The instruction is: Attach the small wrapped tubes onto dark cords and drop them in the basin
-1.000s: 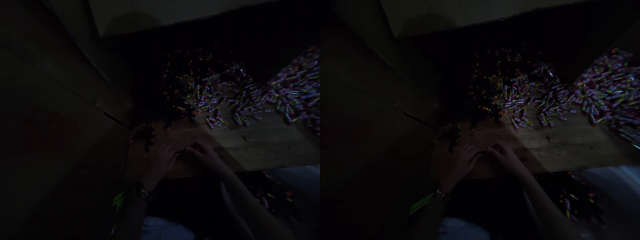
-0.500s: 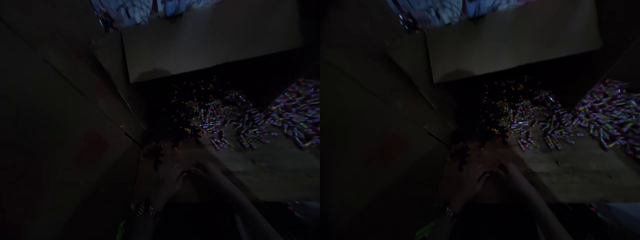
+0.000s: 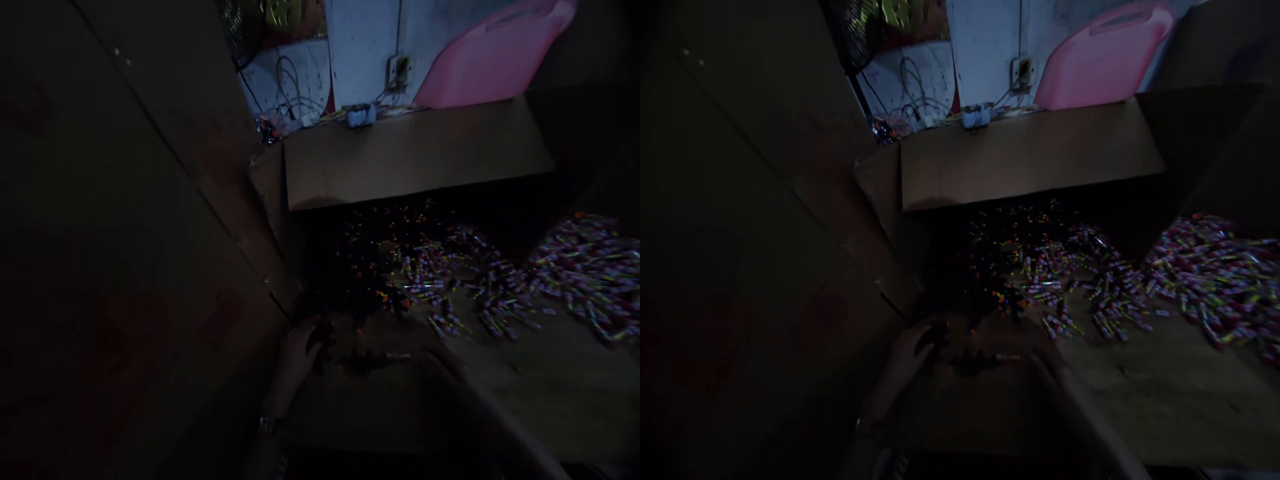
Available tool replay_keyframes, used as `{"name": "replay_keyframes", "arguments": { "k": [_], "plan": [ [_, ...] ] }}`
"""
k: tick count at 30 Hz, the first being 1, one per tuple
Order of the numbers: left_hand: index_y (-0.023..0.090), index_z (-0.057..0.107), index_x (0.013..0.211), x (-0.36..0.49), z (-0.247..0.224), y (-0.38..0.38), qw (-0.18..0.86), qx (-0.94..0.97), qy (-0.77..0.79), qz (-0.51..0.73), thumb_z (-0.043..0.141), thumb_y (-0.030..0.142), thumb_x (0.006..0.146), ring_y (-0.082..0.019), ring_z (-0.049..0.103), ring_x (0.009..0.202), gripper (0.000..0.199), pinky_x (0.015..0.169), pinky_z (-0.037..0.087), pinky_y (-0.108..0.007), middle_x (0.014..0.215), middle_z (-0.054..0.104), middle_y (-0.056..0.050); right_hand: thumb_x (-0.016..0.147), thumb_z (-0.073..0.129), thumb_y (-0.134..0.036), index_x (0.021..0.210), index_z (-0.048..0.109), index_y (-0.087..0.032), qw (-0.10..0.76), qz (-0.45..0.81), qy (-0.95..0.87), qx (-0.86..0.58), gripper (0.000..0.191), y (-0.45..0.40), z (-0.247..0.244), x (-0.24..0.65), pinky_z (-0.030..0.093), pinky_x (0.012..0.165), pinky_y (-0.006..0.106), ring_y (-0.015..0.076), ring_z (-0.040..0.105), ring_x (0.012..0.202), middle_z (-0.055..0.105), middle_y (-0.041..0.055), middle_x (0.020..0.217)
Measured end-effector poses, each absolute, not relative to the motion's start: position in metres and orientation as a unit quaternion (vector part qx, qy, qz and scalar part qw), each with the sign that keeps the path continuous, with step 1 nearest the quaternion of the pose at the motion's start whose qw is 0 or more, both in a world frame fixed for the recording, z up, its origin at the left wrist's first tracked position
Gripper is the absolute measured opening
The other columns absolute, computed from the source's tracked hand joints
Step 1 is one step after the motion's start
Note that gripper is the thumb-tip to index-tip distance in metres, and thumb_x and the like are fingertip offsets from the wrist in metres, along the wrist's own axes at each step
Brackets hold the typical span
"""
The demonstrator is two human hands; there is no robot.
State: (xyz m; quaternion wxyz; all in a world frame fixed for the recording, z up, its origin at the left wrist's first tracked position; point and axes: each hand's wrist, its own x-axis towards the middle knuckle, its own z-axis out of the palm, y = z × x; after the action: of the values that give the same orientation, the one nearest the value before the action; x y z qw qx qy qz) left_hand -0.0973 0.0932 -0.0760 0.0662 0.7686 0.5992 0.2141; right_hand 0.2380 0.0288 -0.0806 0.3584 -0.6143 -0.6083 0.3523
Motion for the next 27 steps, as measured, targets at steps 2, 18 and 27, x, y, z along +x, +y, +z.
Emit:
{"name": "replay_keyframes", "arguments": {
  "k": [2, 18, 27],
  "plan": [
    [0.021, 0.060, 0.110, -0.100, -0.076, 0.090, 0.065, 0.775, 0.590, 0.218, 0.059, 0.017, 0.079, -0.026, 0.057, 0.103, 0.031, 0.090, 0.045, -0.046, 0.111, 0.065, -0.007, 0.087, 0.042, -0.044, 0.113, 0.064, -0.027, 0.380, 0.368, -0.636, -0.562, 0.038, 0.028, -0.075, 0.224, 0.042, 0.099, 0.047, 0.0289, 0.051, 0.120, 0.062, 0.0063, 0.124],
    [0.022, 0.057, 0.115, -0.023, -0.037, 0.033, 0.175, 0.848, 0.440, 0.238, 0.050, 0.010, 0.085, -0.018, 0.058, 0.101, 0.033, 0.089, 0.049, -0.033, 0.107, 0.066, -0.003, 0.083, 0.057, -0.045, 0.089, 0.063, -0.021, 0.398, 0.506, -0.581, -0.497, 0.025, 0.024, -0.035, 0.187, 0.048, 0.073, 0.024, 0.0161, 0.061, 0.083, 0.066, 0.0020, 0.089],
    [0.020, 0.061, 0.102, -0.017, -0.028, 0.032, 0.164, 0.855, 0.448, 0.206, 0.053, 0.012, 0.086, -0.019, 0.058, 0.089, 0.019, 0.081, 0.049, -0.033, 0.097, 0.068, -0.002, 0.085, 0.055, -0.045, 0.094, 0.059, -0.022, 0.393, 0.497, -0.605, -0.483, 0.025, 0.023, -0.043, 0.191, 0.048, 0.084, 0.030, 0.0201, 0.060, 0.097, 0.065, 0.0062, 0.101]
  ]
}}
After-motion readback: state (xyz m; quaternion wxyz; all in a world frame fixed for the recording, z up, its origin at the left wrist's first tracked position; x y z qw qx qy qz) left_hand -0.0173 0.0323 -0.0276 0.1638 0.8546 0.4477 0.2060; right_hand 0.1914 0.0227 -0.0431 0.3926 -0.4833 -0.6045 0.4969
